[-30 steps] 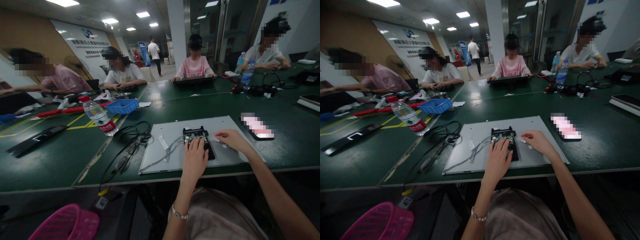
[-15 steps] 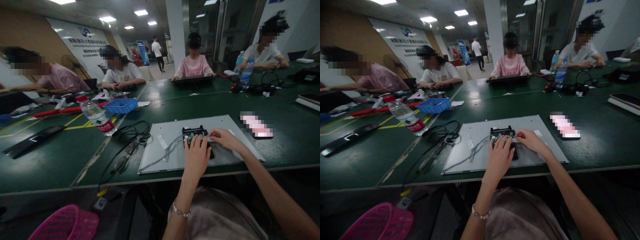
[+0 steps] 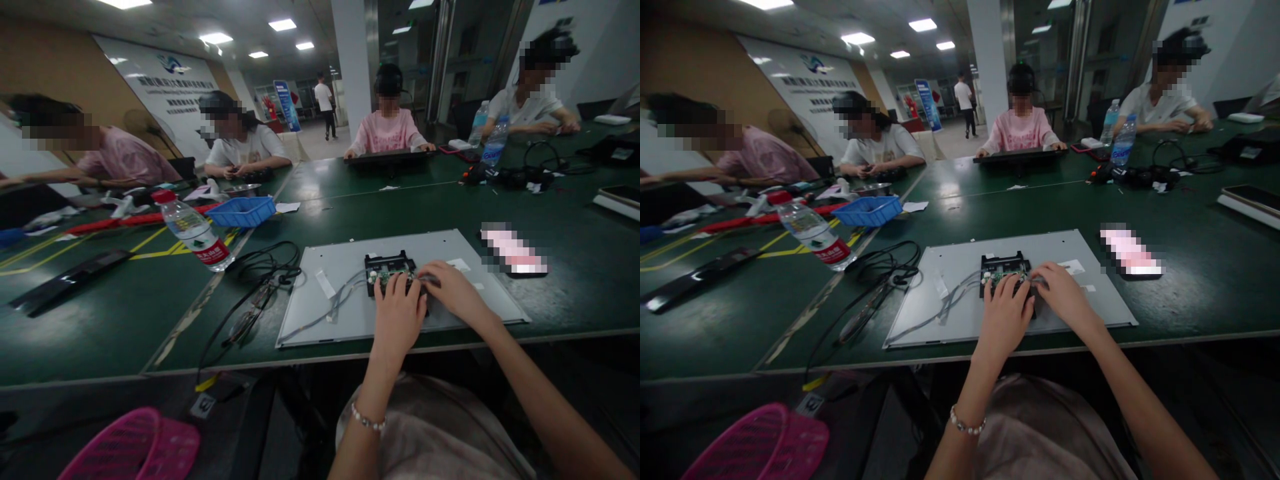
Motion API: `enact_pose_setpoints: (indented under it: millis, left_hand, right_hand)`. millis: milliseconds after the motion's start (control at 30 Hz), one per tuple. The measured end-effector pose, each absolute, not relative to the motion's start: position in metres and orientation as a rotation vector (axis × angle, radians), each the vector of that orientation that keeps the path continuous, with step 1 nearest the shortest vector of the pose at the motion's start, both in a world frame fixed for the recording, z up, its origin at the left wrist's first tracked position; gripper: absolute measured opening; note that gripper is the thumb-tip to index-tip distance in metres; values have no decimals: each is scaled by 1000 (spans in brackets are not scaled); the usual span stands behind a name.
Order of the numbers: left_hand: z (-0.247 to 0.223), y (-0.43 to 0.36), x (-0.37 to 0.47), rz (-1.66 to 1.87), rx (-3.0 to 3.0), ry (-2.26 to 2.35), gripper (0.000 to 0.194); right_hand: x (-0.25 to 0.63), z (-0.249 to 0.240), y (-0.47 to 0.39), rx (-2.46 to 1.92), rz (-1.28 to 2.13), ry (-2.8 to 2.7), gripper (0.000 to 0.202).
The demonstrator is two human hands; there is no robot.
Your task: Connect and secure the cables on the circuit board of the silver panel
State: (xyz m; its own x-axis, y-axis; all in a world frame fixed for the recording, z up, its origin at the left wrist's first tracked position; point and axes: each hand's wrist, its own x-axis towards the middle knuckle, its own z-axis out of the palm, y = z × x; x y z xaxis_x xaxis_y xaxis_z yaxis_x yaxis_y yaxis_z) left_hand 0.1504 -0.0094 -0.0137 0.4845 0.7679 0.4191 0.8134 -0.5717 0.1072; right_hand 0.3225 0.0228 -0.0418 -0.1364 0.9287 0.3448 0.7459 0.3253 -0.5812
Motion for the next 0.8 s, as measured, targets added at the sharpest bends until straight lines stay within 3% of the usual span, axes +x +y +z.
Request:
enact_pose_setpoints:
  millis: [333, 600, 800]
  left_hand:
    - [-6, -11, 137, -716, -2662, -1408, 36]
    - [5, 18, 34, -955, -2341, -1802, 35]
    - [-4, 30, -12, -993, -2565, -1822, 36]
  right_hand:
    - [316, -44, 7, -1432, 262, -1800, 23]
    - [305, -31, -4, -1391, 193, -1756, 23]
    - [253, -7, -5, -1162, 253, -1942, 24]
